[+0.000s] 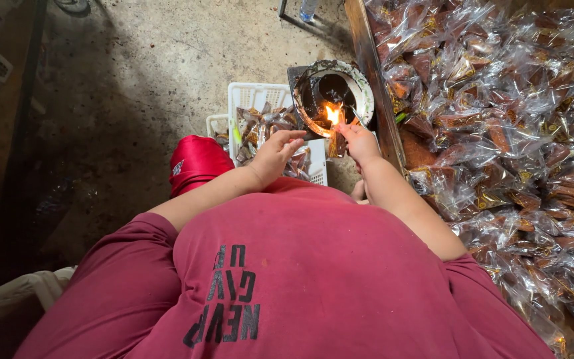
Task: Sealing small plastic bags containing food by folding the opening and passing it over a flame from an oil lamp.
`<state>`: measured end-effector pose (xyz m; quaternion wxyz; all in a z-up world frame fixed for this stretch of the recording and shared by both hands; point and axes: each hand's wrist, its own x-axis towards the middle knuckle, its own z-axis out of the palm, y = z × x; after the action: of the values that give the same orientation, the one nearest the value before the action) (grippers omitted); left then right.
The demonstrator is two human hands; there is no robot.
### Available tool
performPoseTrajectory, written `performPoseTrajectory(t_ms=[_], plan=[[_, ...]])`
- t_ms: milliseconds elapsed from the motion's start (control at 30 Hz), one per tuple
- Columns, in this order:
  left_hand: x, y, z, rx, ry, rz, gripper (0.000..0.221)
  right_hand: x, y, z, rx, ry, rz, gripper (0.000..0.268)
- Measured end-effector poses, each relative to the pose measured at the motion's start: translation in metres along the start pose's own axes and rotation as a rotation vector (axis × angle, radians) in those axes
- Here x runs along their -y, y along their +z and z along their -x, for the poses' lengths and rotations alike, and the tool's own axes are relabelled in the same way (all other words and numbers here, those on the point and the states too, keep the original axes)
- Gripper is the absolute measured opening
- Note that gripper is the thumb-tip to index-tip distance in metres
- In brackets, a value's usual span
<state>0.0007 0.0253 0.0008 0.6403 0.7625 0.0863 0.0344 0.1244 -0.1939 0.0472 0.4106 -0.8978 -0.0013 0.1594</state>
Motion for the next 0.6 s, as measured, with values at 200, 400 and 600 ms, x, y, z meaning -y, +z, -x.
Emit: performPoseTrajectory(t_ms=[200, 400, 600], plan=[[-0.011, -0.001, 0.002, 0.115, -0.095, -0.021, 0.034, 0.018, -0.002, 0.016, 0.027, 0.054, -0.035, 0.033], [0.032, 0.011, -0.007, 0.386, -0.177, -0.172, 0.058, -0.024, 0.018, 0.02, 0.347, -0.003, -0.633, 0.011], [0.019, 0.018, -0.01, 0.327, 0.102, 0.45, 0.027, -0.013, 0.012, 0.045, 0.452, -0.215, -0.07, 0.024]])
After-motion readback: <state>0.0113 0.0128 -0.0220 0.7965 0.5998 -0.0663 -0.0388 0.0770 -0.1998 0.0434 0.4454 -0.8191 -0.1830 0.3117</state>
